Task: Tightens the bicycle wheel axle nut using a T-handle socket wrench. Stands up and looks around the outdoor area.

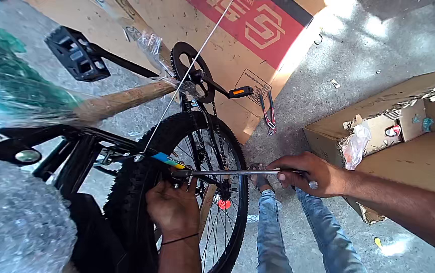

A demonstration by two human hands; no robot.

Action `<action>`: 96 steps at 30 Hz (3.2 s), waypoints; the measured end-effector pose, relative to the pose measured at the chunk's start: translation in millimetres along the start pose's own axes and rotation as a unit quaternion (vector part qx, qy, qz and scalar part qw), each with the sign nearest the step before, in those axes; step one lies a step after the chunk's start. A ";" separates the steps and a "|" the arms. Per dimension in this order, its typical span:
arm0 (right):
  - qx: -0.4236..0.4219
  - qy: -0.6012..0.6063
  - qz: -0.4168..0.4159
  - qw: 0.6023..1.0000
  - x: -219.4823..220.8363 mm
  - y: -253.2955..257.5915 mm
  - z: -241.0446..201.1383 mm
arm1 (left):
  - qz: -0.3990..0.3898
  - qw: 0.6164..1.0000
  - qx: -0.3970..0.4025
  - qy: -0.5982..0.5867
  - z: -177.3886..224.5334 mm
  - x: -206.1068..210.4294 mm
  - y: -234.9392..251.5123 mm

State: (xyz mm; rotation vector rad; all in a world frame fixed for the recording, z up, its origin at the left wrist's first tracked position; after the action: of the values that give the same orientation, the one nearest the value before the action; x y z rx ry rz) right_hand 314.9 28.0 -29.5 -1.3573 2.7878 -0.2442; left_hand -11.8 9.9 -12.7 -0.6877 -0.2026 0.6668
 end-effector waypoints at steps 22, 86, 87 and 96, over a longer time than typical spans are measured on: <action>-0.030 -0.215 0.102 0.971 1.8 -13.4 -15.2 | 0.129 0.987 0.054 0.078 0.5 19.2 -5.9; 0.099 0.092 0.307 0.942 22.8 -42.2 -17.5 | 0.145 0.985 0.094 0.022 -6.2 22.4 -1.0; 0.123 0.123 0.321 0.931 23.6 -40.2 -18.8 | 0.148 0.984 0.093 0.020 -5.6 23.3 -1.3; 0.225 0.409 0.172 0.867 13.4 -55.1 -14.2 | 0.155 0.984 0.085 0.025 -3.3 24.8 -3.1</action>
State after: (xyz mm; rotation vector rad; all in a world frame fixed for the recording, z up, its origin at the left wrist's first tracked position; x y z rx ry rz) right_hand 348.2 -14.1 -6.5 -0.7072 3.1447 -1.6670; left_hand 10.2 22.0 -14.2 -0.5763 0.0102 0.9528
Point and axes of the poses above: each hand's wrist, its own y-axis towards the middle knuckle, its own x-axis out of the palm, z = x × y, the point moved 2 cm from there along y, towards the middle knuckle, and after that the axes turned 7 degrees about -z, right-handed, at the moved point
